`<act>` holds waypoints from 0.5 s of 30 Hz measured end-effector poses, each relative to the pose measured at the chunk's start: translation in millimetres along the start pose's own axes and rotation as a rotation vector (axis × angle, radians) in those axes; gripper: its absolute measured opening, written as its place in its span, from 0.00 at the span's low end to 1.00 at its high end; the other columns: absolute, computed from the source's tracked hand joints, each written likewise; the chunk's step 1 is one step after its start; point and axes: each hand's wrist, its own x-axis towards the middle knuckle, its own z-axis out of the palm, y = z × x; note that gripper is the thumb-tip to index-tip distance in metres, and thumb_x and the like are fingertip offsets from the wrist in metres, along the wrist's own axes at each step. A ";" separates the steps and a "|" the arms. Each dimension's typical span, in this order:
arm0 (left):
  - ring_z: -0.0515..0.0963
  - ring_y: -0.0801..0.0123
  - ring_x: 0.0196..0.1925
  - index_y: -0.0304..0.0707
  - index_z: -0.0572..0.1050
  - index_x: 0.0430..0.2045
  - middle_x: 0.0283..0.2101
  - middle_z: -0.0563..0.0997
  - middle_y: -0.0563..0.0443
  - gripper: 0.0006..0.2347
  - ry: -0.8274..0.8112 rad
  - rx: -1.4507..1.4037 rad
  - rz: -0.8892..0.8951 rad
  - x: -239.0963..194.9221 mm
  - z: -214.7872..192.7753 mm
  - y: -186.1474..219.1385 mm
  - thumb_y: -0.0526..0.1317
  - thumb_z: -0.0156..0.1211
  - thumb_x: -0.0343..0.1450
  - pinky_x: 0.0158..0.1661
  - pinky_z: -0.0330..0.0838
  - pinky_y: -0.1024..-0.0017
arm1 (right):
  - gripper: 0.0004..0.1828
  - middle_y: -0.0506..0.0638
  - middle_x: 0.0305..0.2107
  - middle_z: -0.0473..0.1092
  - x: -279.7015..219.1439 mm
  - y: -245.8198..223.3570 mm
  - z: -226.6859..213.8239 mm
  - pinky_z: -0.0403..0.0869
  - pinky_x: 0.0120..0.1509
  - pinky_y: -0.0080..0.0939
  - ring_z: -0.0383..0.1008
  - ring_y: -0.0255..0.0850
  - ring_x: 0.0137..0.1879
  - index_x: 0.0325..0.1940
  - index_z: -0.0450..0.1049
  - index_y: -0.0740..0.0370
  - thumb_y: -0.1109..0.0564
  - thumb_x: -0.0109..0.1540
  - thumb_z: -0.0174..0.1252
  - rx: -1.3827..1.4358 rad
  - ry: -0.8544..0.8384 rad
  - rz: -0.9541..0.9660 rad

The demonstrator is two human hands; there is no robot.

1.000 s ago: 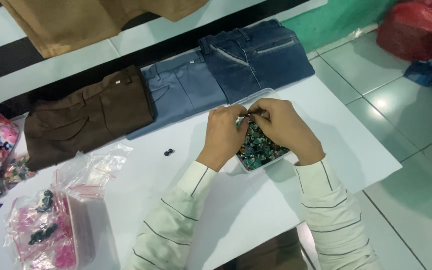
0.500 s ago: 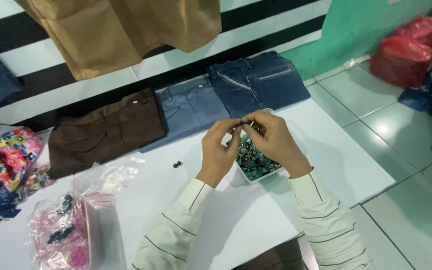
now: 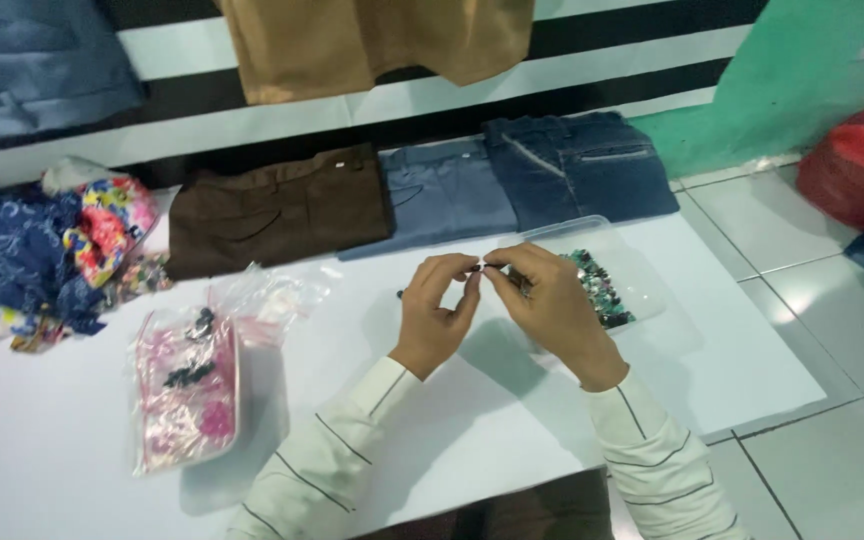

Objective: Package small black plastic components into clear plastic bags

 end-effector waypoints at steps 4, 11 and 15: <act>0.81 0.64 0.36 0.41 0.79 0.38 0.36 0.82 0.54 0.10 -0.066 0.144 -0.054 -25.6 -39.6 -28.3 0.27 0.65 0.67 0.42 0.76 0.68 | 0.09 0.52 0.30 0.79 3.5 -3.9 40.5 0.74 0.31 0.37 0.78 0.41 0.28 0.43 0.81 0.59 0.66 0.61 0.61 0.054 -0.077 0.031; 0.81 0.60 0.41 0.47 0.81 0.34 0.31 0.83 0.54 0.05 -0.387 0.488 -0.509 -57.8 -72.5 -76.7 0.35 0.65 0.68 0.46 0.71 0.65 | 0.07 0.56 0.37 0.79 8.0 19.0 108.5 0.78 0.41 0.46 0.81 0.51 0.40 0.44 0.80 0.60 0.61 0.63 0.59 -0.028 -0.499 0.313; 0.79 0.63 0.43 0.49 0.83 0.34 0.31 0.83 0.57 0.04 -0.423 0.567 -0.549 -60.4 -71.3 -82.2 0.36 0.65 0.69 0.49 0.67 0.66 | 0.08 0.57 0.39 0.77 2.4 32.8 124.0 0.79 0.48 0.51 0.80 0.56 0.47 0.46 0.79 0.58 0.59 0.63 0.61 -0.046 -0.483 0.325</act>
